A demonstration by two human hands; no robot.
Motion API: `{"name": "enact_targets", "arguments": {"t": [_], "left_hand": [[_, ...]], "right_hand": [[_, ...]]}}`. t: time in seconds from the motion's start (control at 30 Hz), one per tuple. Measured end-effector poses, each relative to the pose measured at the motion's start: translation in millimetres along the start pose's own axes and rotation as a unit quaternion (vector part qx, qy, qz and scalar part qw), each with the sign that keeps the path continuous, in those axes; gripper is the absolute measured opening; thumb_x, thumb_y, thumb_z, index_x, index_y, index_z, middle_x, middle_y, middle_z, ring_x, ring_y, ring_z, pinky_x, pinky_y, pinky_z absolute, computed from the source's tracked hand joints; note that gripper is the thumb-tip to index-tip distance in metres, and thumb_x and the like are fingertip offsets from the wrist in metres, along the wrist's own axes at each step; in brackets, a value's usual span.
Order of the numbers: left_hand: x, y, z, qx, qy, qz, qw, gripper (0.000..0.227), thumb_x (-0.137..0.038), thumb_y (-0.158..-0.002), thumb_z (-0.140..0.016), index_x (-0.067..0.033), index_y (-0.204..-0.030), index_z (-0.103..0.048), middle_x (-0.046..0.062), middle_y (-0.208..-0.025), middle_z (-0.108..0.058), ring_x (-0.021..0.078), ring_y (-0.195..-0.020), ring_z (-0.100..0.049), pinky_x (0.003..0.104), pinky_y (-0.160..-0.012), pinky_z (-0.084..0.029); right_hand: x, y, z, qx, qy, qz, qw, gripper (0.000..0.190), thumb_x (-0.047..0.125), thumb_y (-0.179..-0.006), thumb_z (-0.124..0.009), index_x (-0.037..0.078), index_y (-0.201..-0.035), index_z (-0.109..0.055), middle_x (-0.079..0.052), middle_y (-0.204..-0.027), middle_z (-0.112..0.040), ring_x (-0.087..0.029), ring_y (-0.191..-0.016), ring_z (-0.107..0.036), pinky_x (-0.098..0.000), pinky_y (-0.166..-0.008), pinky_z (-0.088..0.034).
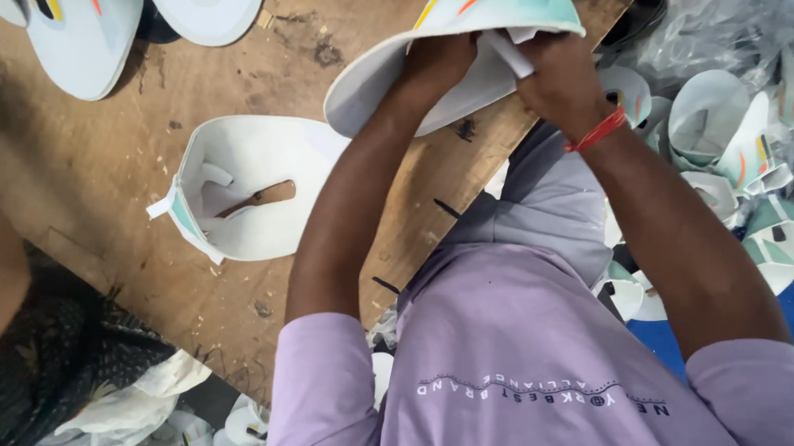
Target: The worker is assembling and inspecting the upper components of athletic shoes at a manufacturing workbench.
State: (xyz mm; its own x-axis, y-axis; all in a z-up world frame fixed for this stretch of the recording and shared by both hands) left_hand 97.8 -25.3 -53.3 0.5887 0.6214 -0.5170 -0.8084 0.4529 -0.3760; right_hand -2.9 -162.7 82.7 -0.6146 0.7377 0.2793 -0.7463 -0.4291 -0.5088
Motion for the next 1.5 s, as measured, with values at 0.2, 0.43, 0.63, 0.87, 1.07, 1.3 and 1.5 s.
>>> {"name": "enact_targets", "arguments": {"t": [0.2, 0.43, 0.63, 0.87, 1.07, 1.3, 1.5], "left_hand": [[-37.7, -4.9, 35.7, 0.099, -0.037, 0.177, 0.979, 0.032, -0.021, -0.093, -0.067, -0.011, -0.123, -0.065, 0.018, -0.119, -0.07, 0.0392, -0.114, -0.066, 0.052, -0.1, -0.051], [-69.7, 41.4, 77.4, 0.094, -0.038, 0.053, 0.993, 0.054, -0.015, -0.089, -0.059, -0.0033, -0.141, -0.054, 0.026, -0.143, -0.054, 0.0446, -0.134, -0.052, 0.049, -0.114, -0.045], [-67.4, 59.8, 58.7, 0.068, -0.158, -0.003, 0.985, 0.059, -0.027, -0.095, -0.056, 0.0071, -0.142, -0.048, 0.031, -0.148, -0.045, 0.0482, -0.138, -0.045, 0.055, -0.118, -0.037], [-92.1, 111.6, 24.0, 0.069, -0.013, -0.028, 0.997, 0.074, -0.042, -0.1, -0.057, 0.0104, -0.148, -0.04, 0.034, -0.15, -0.044, 0.0509, -0.139, -0.042, 0.051, -0.116, -0.033], [-91.6, 93.1, 20.2, 0.117, 0.024, -0.015, 0.993, 0.061, -0.032, -0.102, -0.05, 0.0025, -0.152, -0.046, 0.024, -0.153, -0.047, 0.0387, -0.142, -0.045, 0.049, -0.121, -0.04], [-156.1, 58.5, 72.5, 0.115, -0.035, -0.048, 0.992, 0.05, -0.026, -0.105, -0.057, 0.0059, -0.142, -0.048, 0.026, -0.154, -0.044, 0.0424, -0.143, -0.042, 0.046, -0.115, -0.042], [-78.4, 42.9, 81.7, -0.02, 0.202, 0.213, 0.956, 0.058, -0.038, -0.104, -0.059, 0.0014, -0.146, -0.053, 0.018, -0.143, -0.06, 0.0356, -0.138, -0.058, 0.045, -0.117, -0.046]], "right_hand": [[-11.0, 6.7, -6.9, 0.094, -0.064, -0.062, 0.992, 0.058, 0.001, -0.092, -0.064, 0.014, -0.149, -0.067, -0.015, -0.129, -0.07, -0.039, -0.117, -0.067, -0.0477, -0.1, -0.056], [35.7, 6.6, 3.6, 0.182, 0.114, 0.023, 0.976, 0.079, 0.064, -0.093, -0.065, 0.002, -0.143, -0.064, -0.019, -0.124, -0.069, -0.037, -0.122, -0.062, -0.05, -0.114, -0.043], [36.8, 12.6, 0.7, 0.153, 0.065, 0.017, 0.986, 0.054, 0.041, -0.097, -0.061, -0.001, -0.131, -0.069, -0.022, -0.124, -0.068, -0.036, -0.121, -0.061, -0.0517, -0.106, -0.046], [28.1, 5.8, -46.0, 0.212, 0.031, -0.098, 0.972, 0.029, 0.027, -0.11, -0.057, 0.006, -0.121, -0.073, -0.019, -0.112, -0.071, -0.04, -0.102, -0.067, -0.0573, -0.082, -0.048], [54.6, 10.0, -15.4, 0.141, -0.083, -0.068, 0.984, 0.03, 0.031, -0.105, -0.065, 0.007, -0.123, -0.07, -0.017, -0.112, -0.069, -0.04, -0.108, -0.066, -0.0556, -0.104, -0.049], [62.9, -61.5, 91.3, 0.024, 0.102, -0.007, 0.994, 0.029, 0.016, -0.097, -0.074, 0.01, -0.125, -0.077, -0.014, -0.111, -0.071, -0.034, -0.104, -0.067, -0.0482, -0.082, -0.048], [-13.3, 7.4, 26.1, 0.126, -0.165, -0.329, 0.921, 0.029, 0.022, -0.114, -0.06, -0.001, -0.098, -0.068, -0.02, -0.084, -0.065, -0.034, -0.075, -0.066, -0.0475, -0.074, -0.049]]}}
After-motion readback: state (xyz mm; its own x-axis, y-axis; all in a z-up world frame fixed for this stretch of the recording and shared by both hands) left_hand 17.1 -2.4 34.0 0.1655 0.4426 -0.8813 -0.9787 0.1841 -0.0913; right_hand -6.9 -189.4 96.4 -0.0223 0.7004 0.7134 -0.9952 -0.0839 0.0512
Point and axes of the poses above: each hand's wrist, its own y-axis away from the middle knuckle, its own z-axis out of the back of the hand, x = y × z, the point moved 6 cm from there along -y, towards the middle knuckle
